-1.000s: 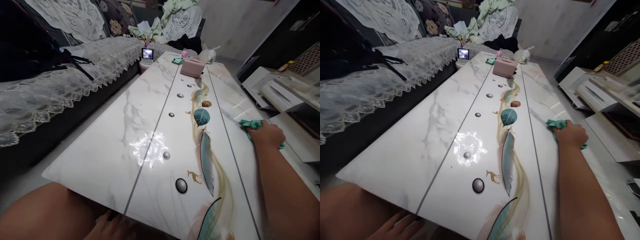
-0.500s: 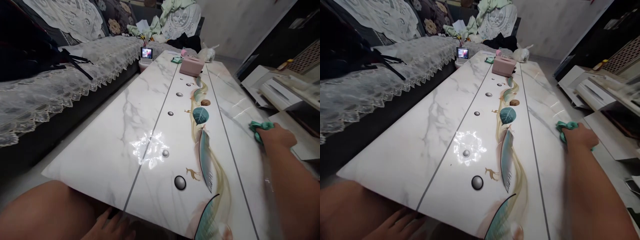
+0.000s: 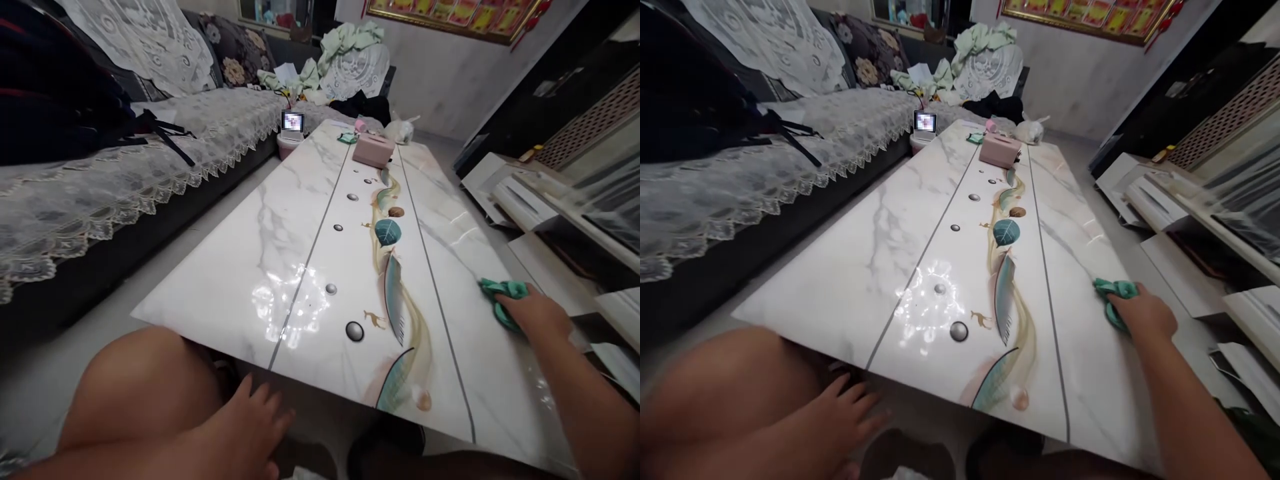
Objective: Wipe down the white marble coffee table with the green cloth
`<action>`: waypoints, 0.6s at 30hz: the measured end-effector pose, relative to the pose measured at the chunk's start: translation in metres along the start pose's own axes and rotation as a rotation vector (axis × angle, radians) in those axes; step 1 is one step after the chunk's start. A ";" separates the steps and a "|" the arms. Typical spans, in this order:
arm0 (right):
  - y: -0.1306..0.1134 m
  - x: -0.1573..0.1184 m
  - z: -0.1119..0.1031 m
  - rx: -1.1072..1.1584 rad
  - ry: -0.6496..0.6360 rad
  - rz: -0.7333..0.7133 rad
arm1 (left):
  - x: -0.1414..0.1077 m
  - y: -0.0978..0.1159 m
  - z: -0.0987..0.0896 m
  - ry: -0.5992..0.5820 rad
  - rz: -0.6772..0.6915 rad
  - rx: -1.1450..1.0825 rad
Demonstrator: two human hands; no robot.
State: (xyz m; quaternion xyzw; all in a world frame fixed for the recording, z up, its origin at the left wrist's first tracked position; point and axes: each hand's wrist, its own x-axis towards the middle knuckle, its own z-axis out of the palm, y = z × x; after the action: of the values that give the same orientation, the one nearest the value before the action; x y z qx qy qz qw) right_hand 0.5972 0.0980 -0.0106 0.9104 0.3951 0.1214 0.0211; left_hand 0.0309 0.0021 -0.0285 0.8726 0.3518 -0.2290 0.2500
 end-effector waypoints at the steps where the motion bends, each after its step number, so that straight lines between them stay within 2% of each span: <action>1: 0.002 -0.015 -0.004 0.037 -0.019 0.006 | -0.003 0.004 -0.007 -0.036 -0.013 0.006; 4: 0.010 -0.065 -0.013 0.116 -0.023 -0.053 | -0.012 0.017 -0.026 -0.102 -0.029 0.019; 7: 0.019 -0.111 -0.019 0.129 0.010 -0.120 | -0.020 0.025 -0.038 -0.067 -0.029 0.045; 10: 0.021 -0.153 -0.024 0.106 0.035 -0.180 | -0.022 0.027 -0.044 -0.044 -0.022 0.072; 13: 0.012 -0.197 -0.026 0.039 0.098 -0.237 | -0.019 0.028 -0.047 -0.101 -0.033 0.074; 17: 0.007 -0.251 -0.019 -0.042 0.223 -0.253 | -0.016 0.032 -0.049 -0.126 -0.038 0.111; 18: 0.011 -0.258 -0.016 0.000 0.205 -0.263 | -0.015 0.032 -0.049 -0.126 -0.035 0.117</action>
State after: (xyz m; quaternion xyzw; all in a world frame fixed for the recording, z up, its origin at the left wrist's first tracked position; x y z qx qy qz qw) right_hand 0.4317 -0.0973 -0.0459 0.8336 0.5109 0.2100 -0.0034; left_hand 0.0555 0.0034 0.0266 0.8631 0.3367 -0.3081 0.2161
